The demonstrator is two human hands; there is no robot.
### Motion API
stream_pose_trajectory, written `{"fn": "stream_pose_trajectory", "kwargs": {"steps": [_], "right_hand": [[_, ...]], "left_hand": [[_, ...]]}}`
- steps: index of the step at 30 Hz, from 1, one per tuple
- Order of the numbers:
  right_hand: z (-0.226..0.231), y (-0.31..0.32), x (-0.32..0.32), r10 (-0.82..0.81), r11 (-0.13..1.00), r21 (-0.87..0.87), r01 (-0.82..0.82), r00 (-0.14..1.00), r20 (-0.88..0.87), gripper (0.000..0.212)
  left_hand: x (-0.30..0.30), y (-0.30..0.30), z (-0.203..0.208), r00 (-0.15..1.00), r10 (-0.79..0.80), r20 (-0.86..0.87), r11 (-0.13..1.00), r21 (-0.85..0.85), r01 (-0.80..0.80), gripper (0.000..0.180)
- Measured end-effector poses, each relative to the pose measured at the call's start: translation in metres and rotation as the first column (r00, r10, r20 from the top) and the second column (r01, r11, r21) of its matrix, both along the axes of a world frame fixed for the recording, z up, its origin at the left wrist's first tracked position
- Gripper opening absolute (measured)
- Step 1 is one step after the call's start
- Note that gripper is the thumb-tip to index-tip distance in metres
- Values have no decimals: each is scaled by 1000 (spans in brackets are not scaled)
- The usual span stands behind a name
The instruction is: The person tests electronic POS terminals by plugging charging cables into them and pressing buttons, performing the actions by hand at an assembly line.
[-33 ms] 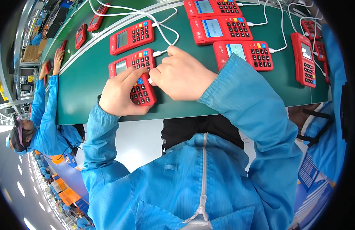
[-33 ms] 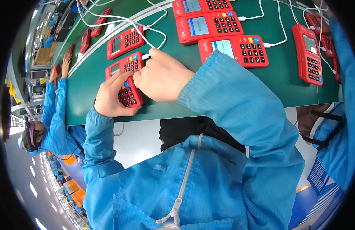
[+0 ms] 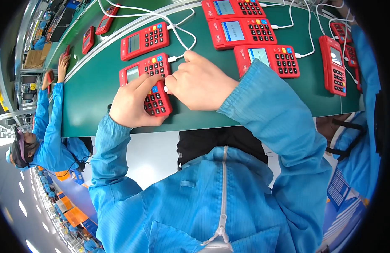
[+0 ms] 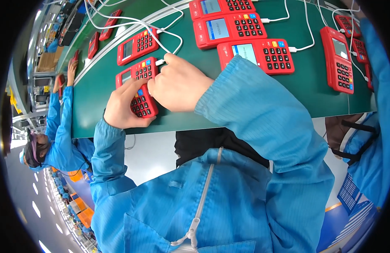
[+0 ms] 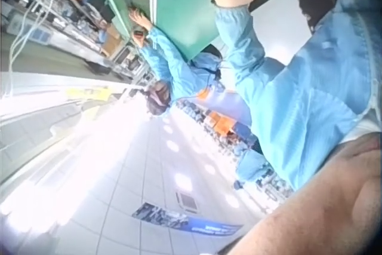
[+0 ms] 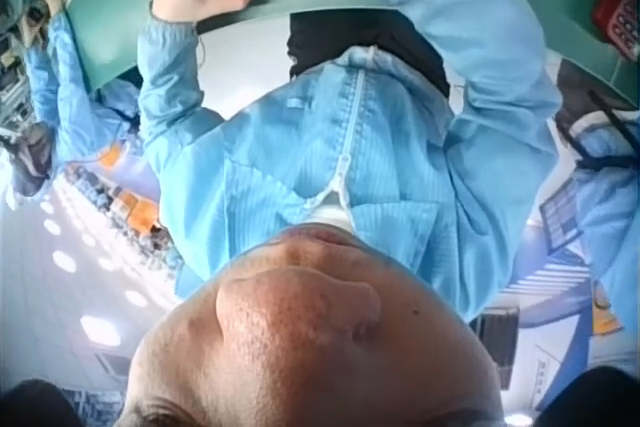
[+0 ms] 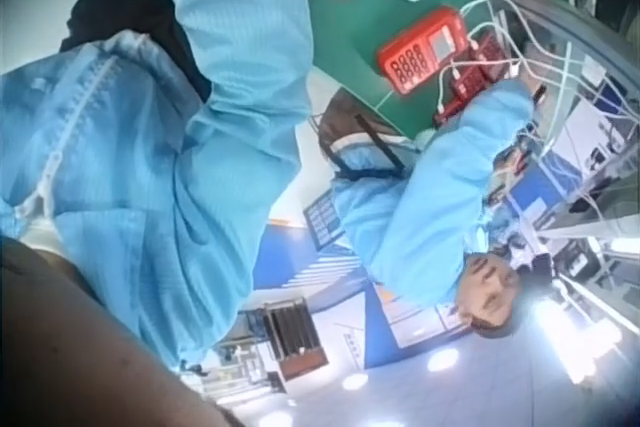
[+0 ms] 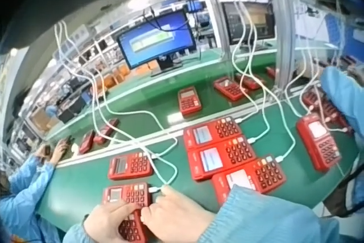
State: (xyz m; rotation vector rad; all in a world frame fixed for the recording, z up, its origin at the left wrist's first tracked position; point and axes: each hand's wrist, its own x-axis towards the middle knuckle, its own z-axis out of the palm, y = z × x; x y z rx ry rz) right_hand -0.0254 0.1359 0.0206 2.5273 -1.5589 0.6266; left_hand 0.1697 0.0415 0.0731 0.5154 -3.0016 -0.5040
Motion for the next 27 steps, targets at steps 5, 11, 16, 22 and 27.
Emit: {"fn": "stream_pose_trajectory", "kwargs": {"steps": [5, 11, 16, 22, 27], "right_hand": [[5, 1, -7, 14, 997, 80, -21, 996, 89, 17], [5, -31, 13, -91, 991, -52, 126, 894, 439, 42], [-14, -85, 14, -375, 879, -136, 457, 839, 395, 43], [-17, -102, 7, -699, 678, -118, 726, 686, 202, 23], [-19, -101, 1, -614, 774, -151, 614, 787, 51, 10]], "left_hand": [[-2, 7, 4, 999, -43, 6, 996, -82, 43, 79], [1, 5, 20, 963, -248, 108, 941, -210, 266, 72], [-15, -81, 9, 994, -73, -76, 979, -195, 57, 44], [-62, -139, -16, 988, -154, -29, 963, -227, 143, 78], [-59, -144, 3, 983, -36, 181, 990, -130, 60, 77]]}}
